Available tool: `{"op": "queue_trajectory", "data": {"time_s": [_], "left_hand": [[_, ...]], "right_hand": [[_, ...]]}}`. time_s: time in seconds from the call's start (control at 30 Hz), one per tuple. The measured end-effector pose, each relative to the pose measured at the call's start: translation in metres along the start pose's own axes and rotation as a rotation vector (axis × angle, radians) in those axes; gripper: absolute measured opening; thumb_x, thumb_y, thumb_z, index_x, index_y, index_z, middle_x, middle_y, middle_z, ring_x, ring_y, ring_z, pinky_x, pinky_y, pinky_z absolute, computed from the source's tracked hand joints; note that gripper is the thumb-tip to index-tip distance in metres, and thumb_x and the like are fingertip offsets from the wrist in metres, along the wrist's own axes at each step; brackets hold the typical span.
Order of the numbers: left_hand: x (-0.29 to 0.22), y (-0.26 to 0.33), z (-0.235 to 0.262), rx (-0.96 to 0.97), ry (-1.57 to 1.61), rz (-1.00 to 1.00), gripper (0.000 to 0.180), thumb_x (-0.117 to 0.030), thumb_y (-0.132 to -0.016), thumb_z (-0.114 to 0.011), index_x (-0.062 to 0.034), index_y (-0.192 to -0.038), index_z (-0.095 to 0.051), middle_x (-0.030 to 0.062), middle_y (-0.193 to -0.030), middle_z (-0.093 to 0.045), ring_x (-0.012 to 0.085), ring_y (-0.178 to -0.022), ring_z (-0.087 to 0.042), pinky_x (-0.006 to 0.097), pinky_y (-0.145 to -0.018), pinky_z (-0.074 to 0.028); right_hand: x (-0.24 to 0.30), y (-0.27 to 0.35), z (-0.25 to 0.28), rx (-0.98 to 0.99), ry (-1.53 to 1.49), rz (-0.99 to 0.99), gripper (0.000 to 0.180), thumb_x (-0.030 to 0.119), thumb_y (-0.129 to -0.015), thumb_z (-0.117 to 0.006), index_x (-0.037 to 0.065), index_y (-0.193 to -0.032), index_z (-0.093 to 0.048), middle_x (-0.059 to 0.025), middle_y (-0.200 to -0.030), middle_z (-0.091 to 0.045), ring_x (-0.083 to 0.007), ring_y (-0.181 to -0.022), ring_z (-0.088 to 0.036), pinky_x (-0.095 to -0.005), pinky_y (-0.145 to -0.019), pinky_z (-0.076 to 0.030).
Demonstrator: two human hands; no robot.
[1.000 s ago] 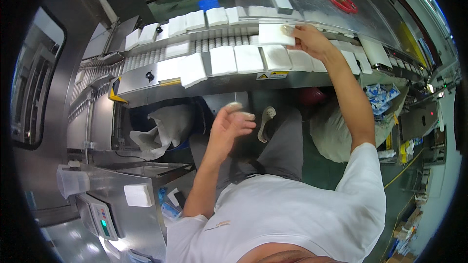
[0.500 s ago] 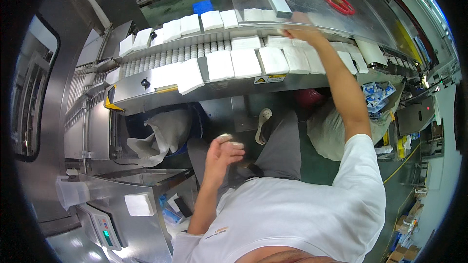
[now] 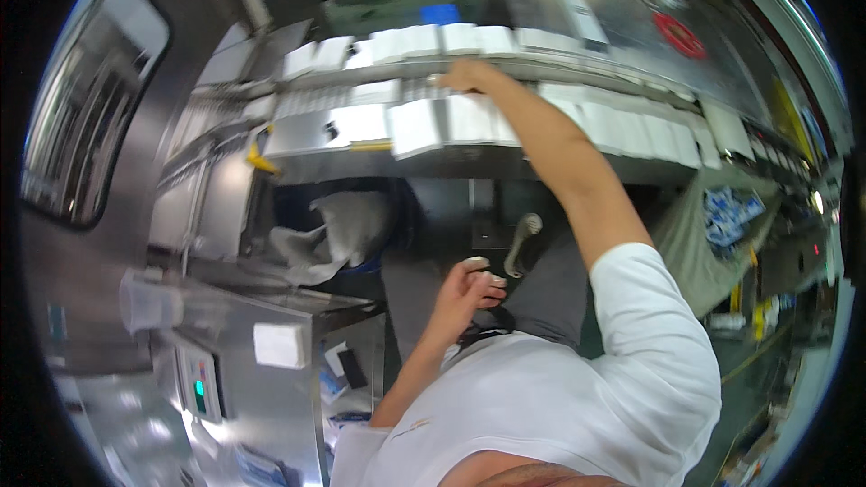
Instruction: The person takes white rectangular products from a conveyor belt, places them into blue packaging, cuts the packaging using shears, and then weighs the packaged products on a digital scale.
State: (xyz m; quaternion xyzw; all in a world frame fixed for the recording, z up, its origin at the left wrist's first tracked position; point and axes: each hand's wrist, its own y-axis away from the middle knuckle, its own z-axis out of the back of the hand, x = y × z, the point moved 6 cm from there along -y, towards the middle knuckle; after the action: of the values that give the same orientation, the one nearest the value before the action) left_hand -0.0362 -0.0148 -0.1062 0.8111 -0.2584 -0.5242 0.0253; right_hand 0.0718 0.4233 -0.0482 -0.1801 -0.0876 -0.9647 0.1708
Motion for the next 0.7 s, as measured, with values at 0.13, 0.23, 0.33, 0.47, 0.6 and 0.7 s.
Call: {"op": "queue_trajectory", "data": {"time_s": [0.13, 0.23, 0.33, 0.47, 0.6, 0.7], "left_hand": [[-0.010, 0.005, 0.006, -0.027, 0.012, -0.012, 0.044, -0.031, -0.109, -0.055, -0.0004, -0.139, -0.045, 0.0175, -0.120, -0.068, 0.0220, -0.103, -0.069, 0.036, -0.089, -0.057], [-0.014, 0.008, 0.005, -0.029, 0.023, -0.041, 0.045, -0.032, -0.109, -0.055, -0.0005, -0.139, -0.044, 0.0175, -0.120, -0.068, 0.0218, -0.103, -0.069, 0.035, -0.089, -0.057], [-0.019, 0.007, 0.004, -0.029, 0.006, -0.068, 0.045, -0.032, -0.108, -0.056, -0.0012, -0.139, -0.045, 0.0171, -0.119, -0.068, 0.0218, -0.103, -0.069, 0.035, -0.089, -0.057], [-0.050, 0.002, 0.006, -0.045, -0.061, -0.216, 0.043, -0.031, -0.107, -0.057, -0.0031, -0.139, -0.047, 0.0164, -0.118, -0.069, 0.0218, -0.104, -0.069, 0.034, -0.089, -0.057], [-0.123, 0.002, 0.025, -0.167, -0.073, -0.491, 0.041, -0.029, -0.106, -0.059, -0.0047, -0.138, -0.048, 0.0167, -0.119, -0.070, 0.0235, -0.108, -0.069, 0.036, -0.093, -0.057], [-0.174, -0.018, 0.042, -0.285, -0.032, -0.687, 0.044, -0.024, -0.106, -0.059, -0.0016, -0.141, -0.045, 0.0188, -0.129, -0.065, 0.0292, -0.121, -0.065, 0.041, -0.104, -0.052]], "right_hand": [[0.035, 0.015, 0.010, 0.121, -0.057, -0.222, 0.069, 0.063, -0.089, -0.064, -0.004, -0.100, -0.075, -0.0229, -0.094, -0.073, -0.0334, -0.083, -0.069, -0.0462, -0.077, -0.054], [0.035, 0.007, 0.001, 0.036, -0.033, -0.233, 0.064, 0.057, -0.086, -0.070, -0.006, -0.095, -0.074, -0.0210, -0.090, -0.072, -0.0321, -0.075, -0.068, -0.0478, -0.072, -0.053], [0.028, 0.010, 0.006, 0.063, -0.085, -0.173, 0.055, 0.048, -0.083, -0.076, -0.006, -0.093, -0.073, -0.0169, -0.083, -0.071, -0.0286, -0.071, -0.067, -0.0444, -0.067, -0.053], [-0.007, 0.022, 0.029, -0.109, -0.647, -0.298, 0.052, 0.046, -0.082, -0.080, -0.004, -0.098, -0.076, -0.0154, -0.089, -0.075, -0.0262, -0.078, -0.071, -0.0374, -0.071, -0.055], [0.021, 0.076, 0.102, -0.437, -0.666, -0.061, 0.050, 0.046, -0.081, -0.083, -0.001, -0.096, -0.076, -0.0113, -0.083, -0.073, -0.0210, -0.073, -0.068, -0.0334, -0.068, -0.053], [0.062, 0.120, 0.101, -0.322, -0.936, 0.018, 0.037, 0.038, -0.089, -0.078, 0.003, -0.098, -0.076, -0.0033, -0.075, -0.064, -0.0135, -0.066, -0.056, -0.0326, -0.058, -0.045]]}}
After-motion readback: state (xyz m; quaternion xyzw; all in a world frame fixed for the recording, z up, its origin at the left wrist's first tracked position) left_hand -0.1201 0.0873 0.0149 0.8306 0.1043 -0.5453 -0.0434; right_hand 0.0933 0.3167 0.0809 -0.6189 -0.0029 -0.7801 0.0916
